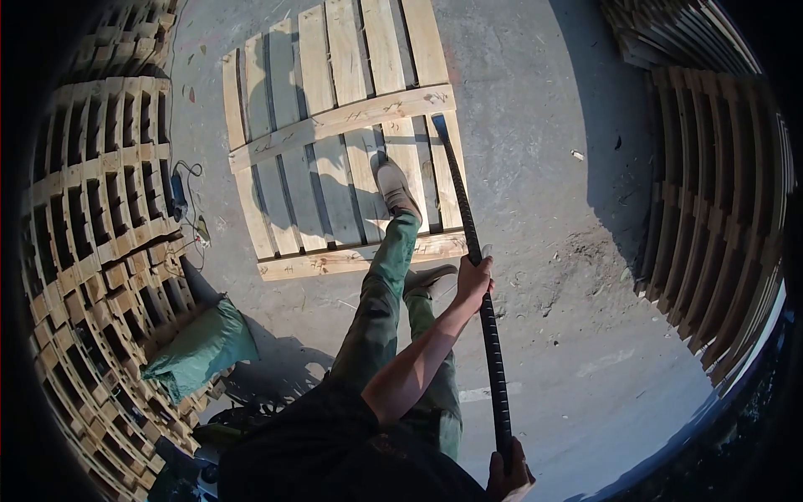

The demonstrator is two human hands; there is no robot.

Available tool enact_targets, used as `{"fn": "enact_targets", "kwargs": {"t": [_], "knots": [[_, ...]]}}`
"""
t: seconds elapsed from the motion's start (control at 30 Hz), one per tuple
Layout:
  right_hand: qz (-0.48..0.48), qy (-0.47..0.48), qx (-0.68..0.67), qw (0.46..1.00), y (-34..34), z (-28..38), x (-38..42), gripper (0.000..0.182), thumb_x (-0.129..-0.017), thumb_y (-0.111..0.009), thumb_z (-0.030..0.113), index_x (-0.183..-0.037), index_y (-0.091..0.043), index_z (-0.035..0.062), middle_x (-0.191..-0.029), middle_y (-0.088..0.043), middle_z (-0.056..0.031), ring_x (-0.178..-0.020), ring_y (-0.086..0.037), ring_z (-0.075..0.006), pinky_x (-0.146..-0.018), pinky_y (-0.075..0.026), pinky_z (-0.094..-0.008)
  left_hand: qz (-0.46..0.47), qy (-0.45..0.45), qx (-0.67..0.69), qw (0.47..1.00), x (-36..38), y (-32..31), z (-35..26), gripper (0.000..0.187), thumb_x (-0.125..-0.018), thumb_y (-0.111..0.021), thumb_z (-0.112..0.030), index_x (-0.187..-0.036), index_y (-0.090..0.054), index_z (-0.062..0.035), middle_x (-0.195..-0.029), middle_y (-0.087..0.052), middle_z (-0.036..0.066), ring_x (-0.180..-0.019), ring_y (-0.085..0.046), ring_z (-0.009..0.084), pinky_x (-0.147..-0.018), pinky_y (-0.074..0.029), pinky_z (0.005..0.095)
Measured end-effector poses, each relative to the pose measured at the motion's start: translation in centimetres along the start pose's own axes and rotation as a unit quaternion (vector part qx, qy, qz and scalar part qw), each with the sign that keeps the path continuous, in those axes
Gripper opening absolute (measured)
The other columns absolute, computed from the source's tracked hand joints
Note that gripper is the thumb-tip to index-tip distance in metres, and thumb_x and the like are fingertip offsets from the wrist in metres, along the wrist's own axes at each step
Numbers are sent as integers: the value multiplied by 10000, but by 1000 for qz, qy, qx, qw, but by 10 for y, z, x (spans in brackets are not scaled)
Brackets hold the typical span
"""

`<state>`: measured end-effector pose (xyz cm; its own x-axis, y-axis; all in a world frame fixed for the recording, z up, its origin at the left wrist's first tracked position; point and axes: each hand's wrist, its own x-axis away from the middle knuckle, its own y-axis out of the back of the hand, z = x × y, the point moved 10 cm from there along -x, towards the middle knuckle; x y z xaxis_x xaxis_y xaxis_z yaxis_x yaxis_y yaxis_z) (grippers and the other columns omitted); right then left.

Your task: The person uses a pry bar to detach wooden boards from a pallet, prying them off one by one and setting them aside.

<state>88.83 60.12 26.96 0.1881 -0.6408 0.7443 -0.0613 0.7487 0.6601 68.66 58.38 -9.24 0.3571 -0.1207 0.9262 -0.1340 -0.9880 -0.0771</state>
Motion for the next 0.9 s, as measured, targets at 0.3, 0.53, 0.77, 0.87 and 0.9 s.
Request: {"fn": "enact_targets", "kwargs": {"t": [0.3,0.53,0.77,0.87,0.9], "knots": [[-13,153,-65,986,-35,-72,20,364,-816,-596,134,-1150,-512,16,-816,-608,-187,-615,-592,-273,-539,-462,-396,3,90,-28,996,29,14,41,279,-868,-564,-143,-974,-319,-61,-650,-422,55,-395,-434,141,-313,-357,282],[-84,100,-49,990,-13,5,1,398,-723,-698,158,-1090,-578,60,-665,-614,-142,-502,-581,-280,-501,-465,-382,42,49,13,998,-21,6,-20,188,-892,-564,-243,-850,-447,-102,-602,-413,-4,-436,-421,97,-378,-376,256],[-133,168,5,977,-79,-68,-12,377,-735,-694,154,-1083,-571,77,-644,-619,-132,-494,-585,-318,-486,-483,-401,-36,5,-126,991,-7,19,38,237,-895,-538,-205,-1034,-392,-79,-606,-430,23,-395,-405,112,-337,-363,275],[-124,139,15,982,-62,-61,-13,390,-716,-715,183,-1066,-585,71,-635,-625,-118,-483,-579,-307,-495,-485,-406,-21,3,-128,992,-17,13,34,241,-894,-543,-205,-1043,-395,-86,-614,-433,22,-401,-409,117,-343,-367,283],[-168,166,32,971,-50,-52,-15,378,-703,-724,196,-1032,-598,58,-604,-617,-99,-452,-562,-291,-459,-457,-385,-21,17,-115,993,-22,10,30,241,-893,-547,-204,-1040,-396,-86,-615,-434,22,-404,-411,117,-344,-369,287]]}}
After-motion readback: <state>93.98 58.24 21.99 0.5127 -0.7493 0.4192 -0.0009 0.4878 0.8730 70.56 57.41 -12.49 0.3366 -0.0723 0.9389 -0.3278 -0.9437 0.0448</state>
